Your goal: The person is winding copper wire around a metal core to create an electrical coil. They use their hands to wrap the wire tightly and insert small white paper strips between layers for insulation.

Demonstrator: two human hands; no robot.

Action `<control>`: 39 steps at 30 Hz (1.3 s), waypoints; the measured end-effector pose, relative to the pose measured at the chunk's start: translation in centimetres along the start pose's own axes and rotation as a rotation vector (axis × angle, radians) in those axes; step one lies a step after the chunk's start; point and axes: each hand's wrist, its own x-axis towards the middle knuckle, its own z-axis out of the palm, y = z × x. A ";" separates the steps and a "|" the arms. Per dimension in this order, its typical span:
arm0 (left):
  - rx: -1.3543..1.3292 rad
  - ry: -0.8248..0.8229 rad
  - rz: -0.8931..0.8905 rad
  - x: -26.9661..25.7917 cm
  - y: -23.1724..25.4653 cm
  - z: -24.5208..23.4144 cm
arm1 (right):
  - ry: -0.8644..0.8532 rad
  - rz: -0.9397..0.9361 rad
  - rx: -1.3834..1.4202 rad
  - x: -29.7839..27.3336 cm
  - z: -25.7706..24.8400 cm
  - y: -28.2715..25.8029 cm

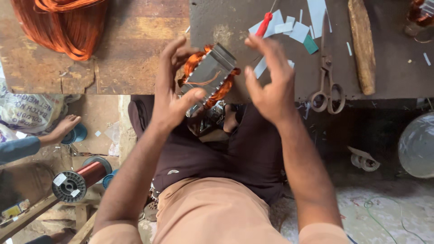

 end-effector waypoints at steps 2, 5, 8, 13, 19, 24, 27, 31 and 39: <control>0.034 -0.105 -0.051 0.9 0.4 -1.0 | -0.010 0.133 0.015 -1.5 1.3 -1.2; -0.013 -0.150 -0.087 1.4 0.9 -0.8 | -0.009 0.273 0.059 -2.5 2.5 -0.5; 0.004 -0.124 -0.041 1.8 1.2 -0.4 | 0.042 0.287 0.068 -2.4 3.6 0.4; 0.085 -0.110 -0.035 1.3 0.7 -0.5 | 0.049 0.337 0.174 -2.2 4.0 1.5; 0.094 -0.108 -0.012 1.3 0.1 -0.3 | 0.072 0.334 0.183 -2.2 4.4 1.8; 0.033 -0.140 0.025 1.6 1.2 -0.8 | 0.038 0.305 0.210 -2.2 4.1 1.5; -0.192 -0.078 0.009 2.9 1.3 -2.8 | -0.003 0.281 0.307 -2.6 3.4 1.6; 0.176 0.398 0.041 8.9 -1.5 -7.7 | 0.145 0.212 0.488 -4.2 3.5 2.4; 1.320 0.308 0.342 16.6 -8.2 -10.7 | 0.214 0.180 0.391 -5.6 4.7 3.7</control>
